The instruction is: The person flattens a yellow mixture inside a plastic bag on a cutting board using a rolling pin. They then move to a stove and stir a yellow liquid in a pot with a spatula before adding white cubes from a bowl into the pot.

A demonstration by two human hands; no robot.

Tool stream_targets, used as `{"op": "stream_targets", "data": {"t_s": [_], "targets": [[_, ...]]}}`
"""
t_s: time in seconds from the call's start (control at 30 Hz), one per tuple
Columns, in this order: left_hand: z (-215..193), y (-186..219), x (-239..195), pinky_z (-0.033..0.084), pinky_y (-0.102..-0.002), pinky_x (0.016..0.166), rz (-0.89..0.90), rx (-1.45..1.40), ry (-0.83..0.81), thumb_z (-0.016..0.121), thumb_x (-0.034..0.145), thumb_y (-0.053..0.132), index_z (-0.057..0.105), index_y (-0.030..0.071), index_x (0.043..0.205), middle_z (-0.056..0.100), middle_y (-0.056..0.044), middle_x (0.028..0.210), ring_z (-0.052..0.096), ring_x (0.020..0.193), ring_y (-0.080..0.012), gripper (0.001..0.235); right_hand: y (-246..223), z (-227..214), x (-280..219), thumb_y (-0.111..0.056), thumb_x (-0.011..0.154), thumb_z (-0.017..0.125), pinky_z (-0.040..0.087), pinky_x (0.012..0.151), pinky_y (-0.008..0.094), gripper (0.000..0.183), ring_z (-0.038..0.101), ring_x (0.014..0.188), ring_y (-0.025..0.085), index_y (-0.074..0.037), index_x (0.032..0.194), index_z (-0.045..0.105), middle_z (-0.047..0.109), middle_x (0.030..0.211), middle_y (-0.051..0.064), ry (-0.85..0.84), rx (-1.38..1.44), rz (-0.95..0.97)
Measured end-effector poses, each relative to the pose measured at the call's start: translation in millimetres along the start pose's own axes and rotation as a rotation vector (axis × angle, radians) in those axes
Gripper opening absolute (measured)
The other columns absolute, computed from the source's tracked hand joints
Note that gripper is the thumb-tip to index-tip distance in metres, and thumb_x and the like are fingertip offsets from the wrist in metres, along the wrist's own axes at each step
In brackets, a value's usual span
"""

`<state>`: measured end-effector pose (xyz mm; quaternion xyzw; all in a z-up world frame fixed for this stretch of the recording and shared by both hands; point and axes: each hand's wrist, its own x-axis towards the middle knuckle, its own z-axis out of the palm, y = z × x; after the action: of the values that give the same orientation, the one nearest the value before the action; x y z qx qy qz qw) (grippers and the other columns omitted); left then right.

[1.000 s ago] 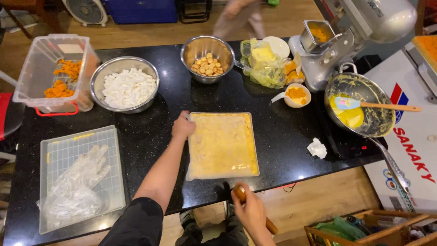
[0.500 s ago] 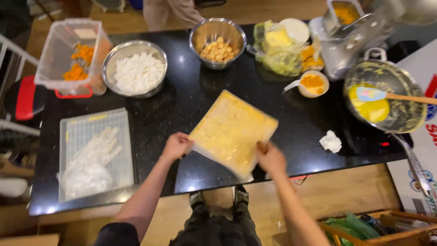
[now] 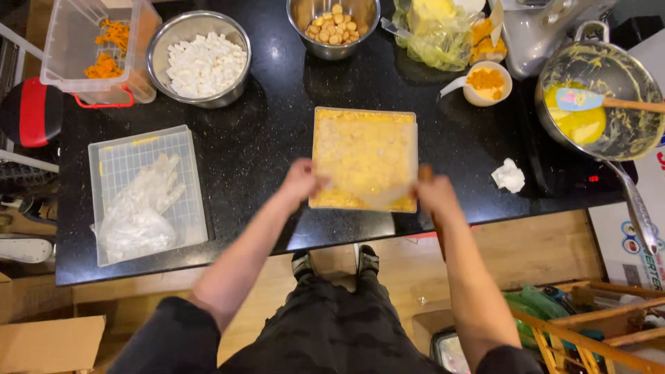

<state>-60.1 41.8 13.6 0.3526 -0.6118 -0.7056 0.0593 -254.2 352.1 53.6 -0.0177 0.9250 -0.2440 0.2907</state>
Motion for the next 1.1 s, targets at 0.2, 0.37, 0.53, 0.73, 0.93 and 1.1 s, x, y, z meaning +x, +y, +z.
{"op": "stream_targets", "data": {"t_s": [0.2,0.37,0.53,0.73,0.93,1.1], "targets": [[-7,121,64,0.043,-0.031,0.033,0.284,-0.161,-0.077,0.081,0.088,-0.006,0.059,-0.001,0.134,0.062,-0.013,0.061,0.059,0.036,-0.0225,0.051,-72,-70,32,-0.023,0.095,0.077,0.033,0.037,0.031,0.025,0.049,0.031,0.015,-0.006,0.077,0.079,0.067,0.062,0.012,0.088,0.727,-0.328],[-54,141,-13,0.05,-0.026,0.043,0.369,-0.001,-0.201,0.089,0.092,-0.004,0.056,0.007,0.137,0.077,-0.009,0.082,0.064,0.048,-0.0135,0.057,-58,-87,-54,-0.025,0.101,0.076,0.037,0.04,0.031,0.033,0.048,0.034,0.017,-0.005,0.076,0.075,0.059,0.054,0.01,0.069,0.668,-0.389],[-78,5,-33,0.055,-0.031,0.064,0.146,0.191,-0.203,0.09,0.091,-0.004,0.054,0.005,0.146,0.079,-0.012,0.089,0.071,0.068,-0.0206,0.066,8,-2,-66,-0.03,0.091,0.089,0.054,0.074,0.043,0.03,0.069,0.071,0.033,-0.001,0.082,0.086,0.076,0.073,0.019,0.029,0.326,-0.25],[-44,-12,-39,0.063,-0.061,0.111,-0.074,0.947,0.056,0.086,0.092,0.071,0.053,0.01,0.152,0.072,-0.026,0.146,0.074,0.138,-0.0474,0.092,38,52,-42,-0.056,0.084,0.083,0.067,0.095,0.047,0.037,0.086,0.11,0.039,-0.024,0.098,0.096,0.09,0.098,0.013,-0.103,-0.195,0.023],[-20,8,-29,0.046,-0.068,0.114,0.164,1.161,0.065,0.107,0.073,0.055,0.05,0.014,0.149,0.057,-0.016,0.147,0.056,0.142,-0.0434,0.104,44,58,-31,-0.069,0.09,0.077,0.066,0.092,0.05,0.055,0.085,0.114,0.044,-0.02,0.109,0.093,0.087,0.105,0.019,0.0,-0.167,0.08],[-25,5,-36,0.045,-0.074,0.115,0.029,1.135,-0.001,0.098,0.086,0.06,0.051,0.017,0.135,0.061,-0.013,0.146,0.059,0.142,-0.0419,0.08,44,56,-29,-0.067,0.091,0.078,0.067,0.095,0.054,0.052,0.084,0.117,0.048,-0.021,0.11,0.094,0.088,0.106,0.023,0.061,-0.236,0.052]]}}
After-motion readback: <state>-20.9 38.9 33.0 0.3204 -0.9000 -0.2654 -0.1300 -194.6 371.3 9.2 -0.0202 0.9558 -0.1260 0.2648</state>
